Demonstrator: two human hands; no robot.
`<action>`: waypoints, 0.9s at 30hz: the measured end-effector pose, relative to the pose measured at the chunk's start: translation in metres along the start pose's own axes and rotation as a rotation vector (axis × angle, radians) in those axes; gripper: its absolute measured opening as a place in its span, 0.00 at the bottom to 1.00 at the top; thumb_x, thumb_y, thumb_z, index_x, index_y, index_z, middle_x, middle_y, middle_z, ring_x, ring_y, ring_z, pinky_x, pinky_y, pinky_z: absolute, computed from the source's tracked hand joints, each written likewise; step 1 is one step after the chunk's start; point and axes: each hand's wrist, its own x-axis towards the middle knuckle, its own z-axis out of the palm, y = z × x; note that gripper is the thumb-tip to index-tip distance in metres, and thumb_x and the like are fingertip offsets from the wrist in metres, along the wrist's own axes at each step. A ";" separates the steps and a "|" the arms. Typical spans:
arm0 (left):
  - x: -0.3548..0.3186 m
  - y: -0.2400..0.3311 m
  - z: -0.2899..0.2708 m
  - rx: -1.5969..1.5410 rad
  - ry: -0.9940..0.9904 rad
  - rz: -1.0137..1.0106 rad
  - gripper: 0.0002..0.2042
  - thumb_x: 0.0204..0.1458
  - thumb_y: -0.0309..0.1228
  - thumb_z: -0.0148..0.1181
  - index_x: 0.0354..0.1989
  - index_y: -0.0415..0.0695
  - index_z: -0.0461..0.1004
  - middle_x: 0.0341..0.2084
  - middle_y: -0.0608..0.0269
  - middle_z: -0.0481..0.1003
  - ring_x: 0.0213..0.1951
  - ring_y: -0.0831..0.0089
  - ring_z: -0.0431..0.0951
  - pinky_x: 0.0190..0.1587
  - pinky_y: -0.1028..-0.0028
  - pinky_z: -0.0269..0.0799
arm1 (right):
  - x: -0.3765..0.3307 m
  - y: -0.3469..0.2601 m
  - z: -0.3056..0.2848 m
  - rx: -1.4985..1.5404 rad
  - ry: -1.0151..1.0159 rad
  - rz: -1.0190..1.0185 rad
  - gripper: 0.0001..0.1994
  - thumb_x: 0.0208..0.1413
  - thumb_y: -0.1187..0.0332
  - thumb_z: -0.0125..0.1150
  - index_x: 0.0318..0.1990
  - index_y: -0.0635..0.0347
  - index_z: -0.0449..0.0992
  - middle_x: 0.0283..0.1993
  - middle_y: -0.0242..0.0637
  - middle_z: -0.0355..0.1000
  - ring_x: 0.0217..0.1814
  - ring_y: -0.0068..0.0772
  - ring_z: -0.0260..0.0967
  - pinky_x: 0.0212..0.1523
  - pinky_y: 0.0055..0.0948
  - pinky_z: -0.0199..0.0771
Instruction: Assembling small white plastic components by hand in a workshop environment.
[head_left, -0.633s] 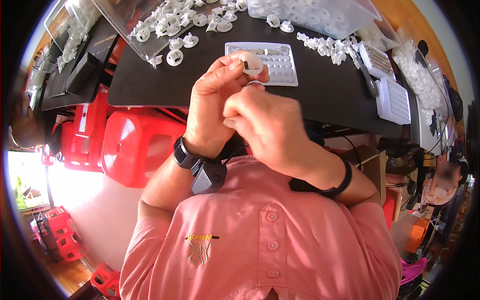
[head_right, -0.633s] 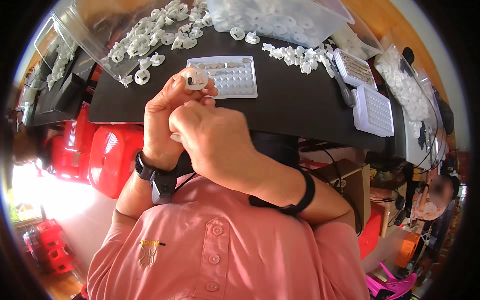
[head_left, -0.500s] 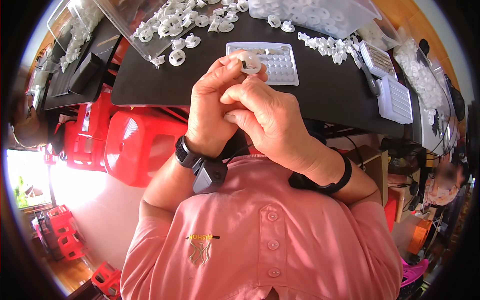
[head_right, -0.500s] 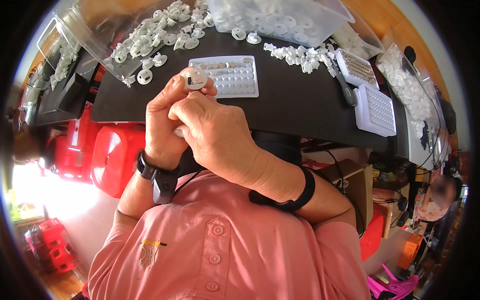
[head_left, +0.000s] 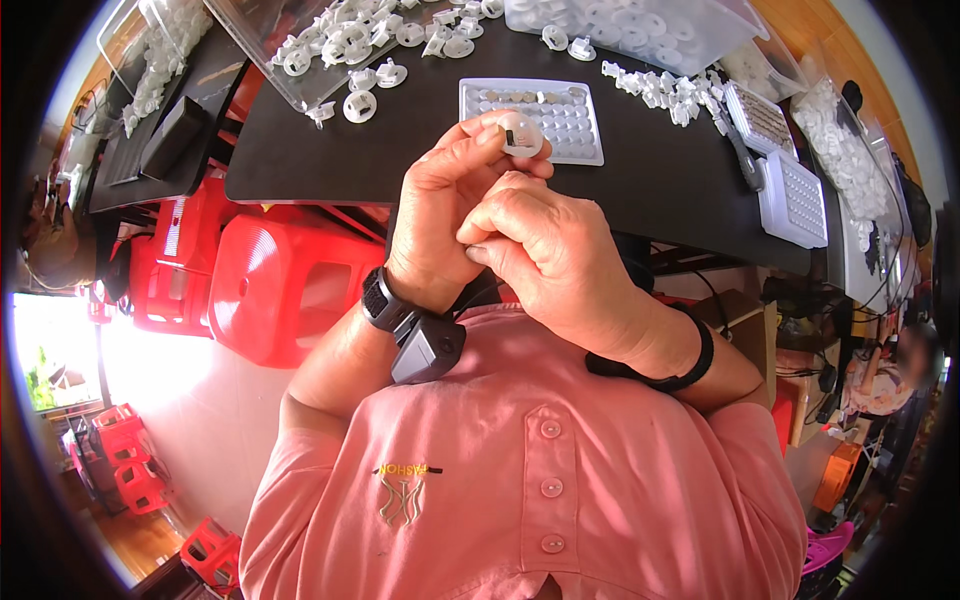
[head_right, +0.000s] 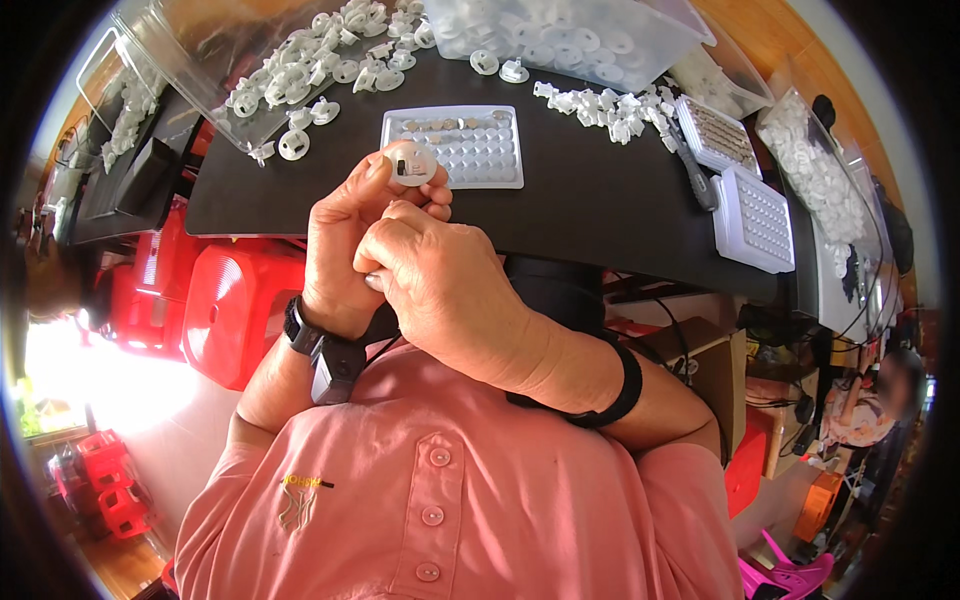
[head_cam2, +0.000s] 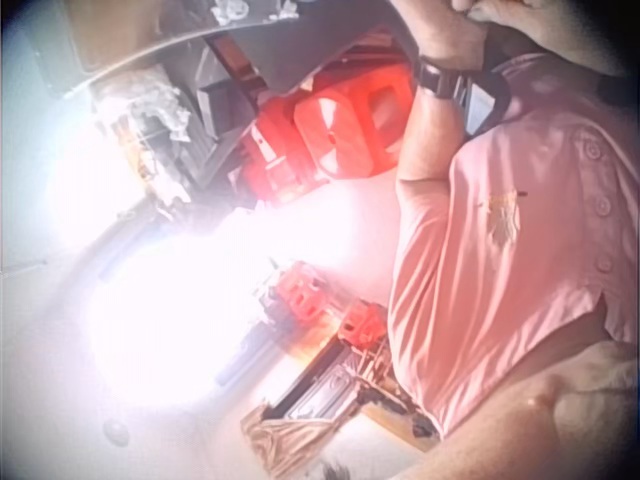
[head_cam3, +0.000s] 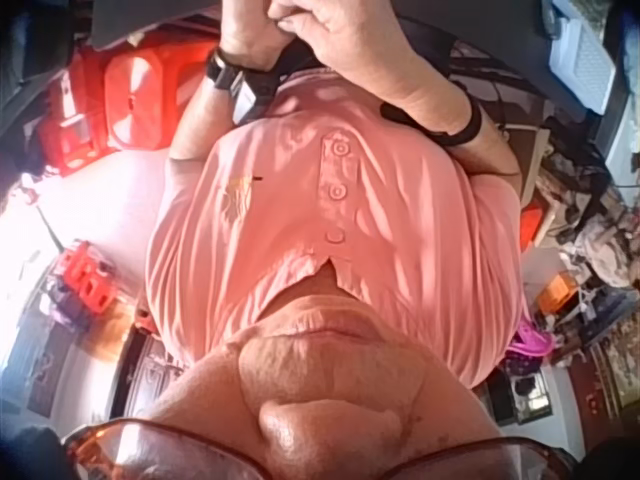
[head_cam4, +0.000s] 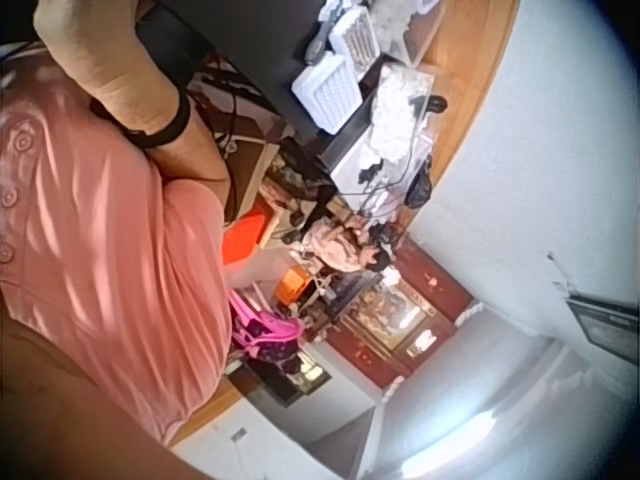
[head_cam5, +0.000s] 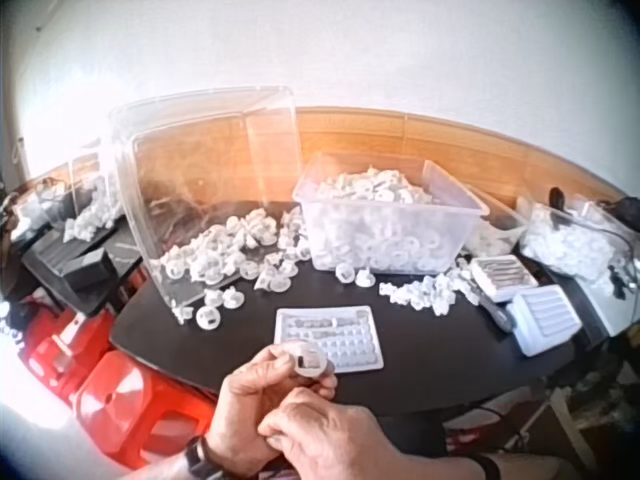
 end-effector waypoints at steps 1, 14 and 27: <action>-0.001 0.000 0.000 0.004 0.002 -0.004 0.14 0.60 0.32 0.59 0.49 0.37 0.71 0.39 0.50 0.76 0.41 0.64 0.77 0.50 0.66 0.75 | 0.000 -0.001 0.000 0.000 -0.002 0.001 0.08 0.50 0.80 0.64 0.35 0.60 0.72 0.34 0.41 0.71 0.35 0.49 0.74 0.33 0.41 0.74; -0.006 0.003 -0.008 0.196 -0.099 0.125 0.12 0.60 0.26 0.61 0.48 0.33 0.76 0.40 0.55 0.78 0.38 0.67 0.79 0.41 0.66 0.76 | 0.018 0.017 -0.037 0.060 0.282 -0.103 0.07 0.48 0.87 0.62 0.32 0.66 0.75 0.33 0.36 0.74 0.33 0.26 0.76 0.33 0.24 0.77; -0.011 0.006 -0.013 0.353 -0.094 0.209 0.13 0.57 0.26 0.66 0.47 0.31 0.76 0.37 0.53 0.80 0.36 0.67 0.79 0.38 0.68 0.77 | 0.022 0.027 -0.034 0.458 0.130 0.167 0.05 0.52 0.85 0.65 0.30 0.68 0.76 0.31 0.35 0.77 0.29 0.26 0.78 0.32 0.23 0.79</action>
